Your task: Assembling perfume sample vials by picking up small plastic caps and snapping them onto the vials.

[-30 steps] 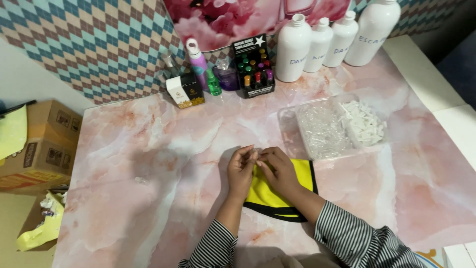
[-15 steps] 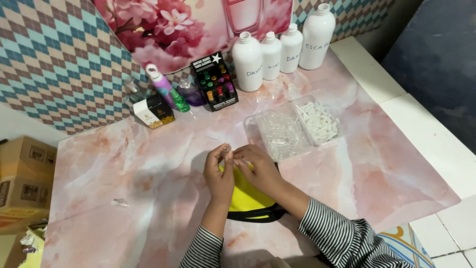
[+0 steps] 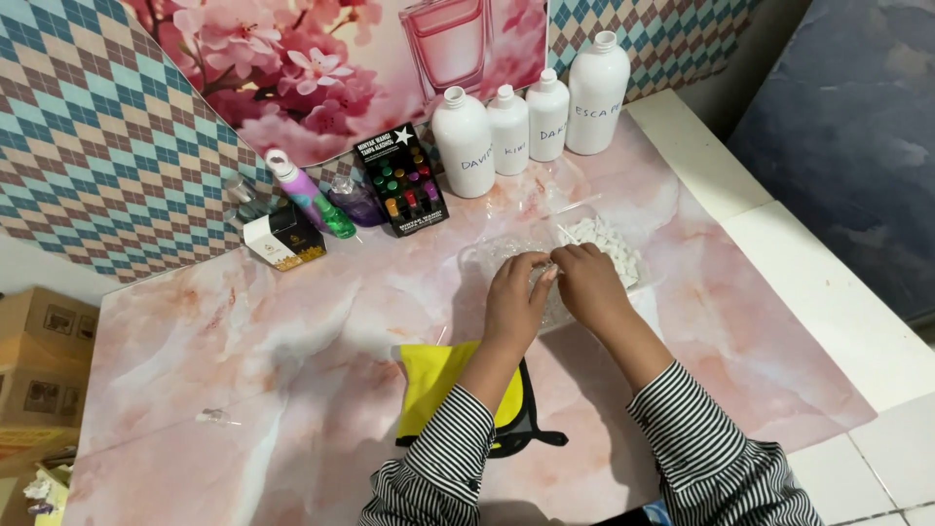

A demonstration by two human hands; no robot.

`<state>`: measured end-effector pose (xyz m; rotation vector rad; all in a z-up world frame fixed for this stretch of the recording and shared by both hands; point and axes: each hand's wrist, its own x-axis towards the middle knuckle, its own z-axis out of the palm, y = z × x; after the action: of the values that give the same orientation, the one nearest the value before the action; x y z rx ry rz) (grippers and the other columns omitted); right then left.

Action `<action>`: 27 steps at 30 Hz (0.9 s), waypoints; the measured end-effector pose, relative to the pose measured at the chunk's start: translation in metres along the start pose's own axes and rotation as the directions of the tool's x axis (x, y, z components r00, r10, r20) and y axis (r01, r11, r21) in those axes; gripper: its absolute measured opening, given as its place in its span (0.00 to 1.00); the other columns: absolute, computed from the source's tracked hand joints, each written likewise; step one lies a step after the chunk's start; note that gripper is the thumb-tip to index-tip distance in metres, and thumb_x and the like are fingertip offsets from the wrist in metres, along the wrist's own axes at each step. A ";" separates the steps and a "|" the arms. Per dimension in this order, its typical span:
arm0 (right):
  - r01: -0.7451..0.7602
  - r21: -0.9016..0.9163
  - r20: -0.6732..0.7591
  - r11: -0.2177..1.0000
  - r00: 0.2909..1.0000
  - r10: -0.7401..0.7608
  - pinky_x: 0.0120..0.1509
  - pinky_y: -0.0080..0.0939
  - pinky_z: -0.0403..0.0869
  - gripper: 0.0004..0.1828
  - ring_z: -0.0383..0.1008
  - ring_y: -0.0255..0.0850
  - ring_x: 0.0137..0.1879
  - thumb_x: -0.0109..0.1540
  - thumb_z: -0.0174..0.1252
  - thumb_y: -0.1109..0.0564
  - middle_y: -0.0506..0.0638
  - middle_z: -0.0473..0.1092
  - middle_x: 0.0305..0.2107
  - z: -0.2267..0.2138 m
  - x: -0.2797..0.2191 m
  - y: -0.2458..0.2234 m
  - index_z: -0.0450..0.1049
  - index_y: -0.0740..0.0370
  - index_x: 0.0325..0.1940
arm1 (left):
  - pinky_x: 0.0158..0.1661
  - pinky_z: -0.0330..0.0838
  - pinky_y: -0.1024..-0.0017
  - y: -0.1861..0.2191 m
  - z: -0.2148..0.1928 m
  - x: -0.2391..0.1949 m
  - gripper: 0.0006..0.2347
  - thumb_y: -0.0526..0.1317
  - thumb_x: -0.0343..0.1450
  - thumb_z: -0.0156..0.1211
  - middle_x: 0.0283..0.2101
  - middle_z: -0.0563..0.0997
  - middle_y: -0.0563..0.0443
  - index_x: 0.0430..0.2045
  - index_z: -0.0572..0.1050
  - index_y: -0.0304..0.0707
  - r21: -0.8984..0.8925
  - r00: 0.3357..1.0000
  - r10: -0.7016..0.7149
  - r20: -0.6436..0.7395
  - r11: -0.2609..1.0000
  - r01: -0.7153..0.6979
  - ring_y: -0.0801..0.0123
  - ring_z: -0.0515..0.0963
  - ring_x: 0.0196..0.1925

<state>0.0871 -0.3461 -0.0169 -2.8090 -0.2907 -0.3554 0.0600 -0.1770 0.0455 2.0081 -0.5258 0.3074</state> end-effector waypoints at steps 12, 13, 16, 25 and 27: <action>-0.052 0.096 0.098 0.994 0.994 0.042 0.59 0.53 0.66 0.15 0.73 0.50 0.58 0.57 0.64 0.56 0.46 0.77 0.37 -0.035 0.009 -0.022 0.71 0.51 0.47 | 0.58 0.72 0.57 0.004 -0.005 0.007 0.09 0.39 0.76 0.59 0.42 0.79 0.43 0.46 0.74 0.36 -0.139 0.987 -0.158 0.022 0.977 0.160 0.52 0.80 0.54; -0.053 0.095 0.097 0.994 0.994 0.043 0.59 0.53 0.66 0.15 0.73 0.50 0.58 0.57 0.64 0.56 0.46 0.77 0.37 -0.033 0.008 -0.021 0.71 0.51 0.47 | 0.58 0.72 0.57 0.005 -0.004 0.007 0.09 0.39 0.76 0.59 0.42 0.79 0.43 0.46 0.74 0.36 -0.140 0.987 -0.157 0.023 0.977 0.159 0.52 0.80 0.54; -0.029 0.113 0.091 0.993 0.996 0.019 0.61 0.53 0.64 0.15 0.72 0.48 0.57 0.58 0.63 0.56 0.44 0.76 0.34 -0.028 0.008 -0.019 0.69 0.50 0.47 | 0.58 0.72 0.59 0.005 -0.004 0.007 0.08 0.39 0.76 0.58 0.41 0.80 0.45 0.46 0.75 0.36 -0.203 0.984 -0.178 -0.012 0.964 0.171 0.56 0.81 0.52; 0.109 -0.062 -0.079 0.992 0.990 -0.114 0.63 0.56 0.65 0.09 0.74 0.51 0.56 0.62 0.60 0.63 0.49 0.75 0.33 -0.028 -0.004 -0.022 0.71 0.53 0.44 | 0.56 0.73 0.62 -0.002 -0.007 0.000 0.07 0.36 0.76 0.59 0.38 0.80 0.49 0.46 0.76 0.37 -0.412 0.972 -0.190 -0.138 0.904 0.119 0.67 0.80 0.48; 0.105 0.017 -0.088 0.994 0.991 -0.103 0.51 0.50 0.73 0.10 0.78 0.51 0.46 0.61 0.59 0.66 0.51 0.74 0.31 -0.036 -0.007 -0.029 0.72 0.57 0.45 | 0.55 0.74 0.64 0.000 -0.012 -0.004 0.08 0.38 0.76 0.59 0.38 0.80 0.50 0.46 0.76 0.37 -0.447 0.964 -0.204 -0.168 0.888 0.111 0.69 0.79 0.47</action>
<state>0.0658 -0.3315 0.0224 -2.7543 -0.4193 -0.4931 0.0564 -0.1654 0.0496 1.5483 -0.2626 0.2702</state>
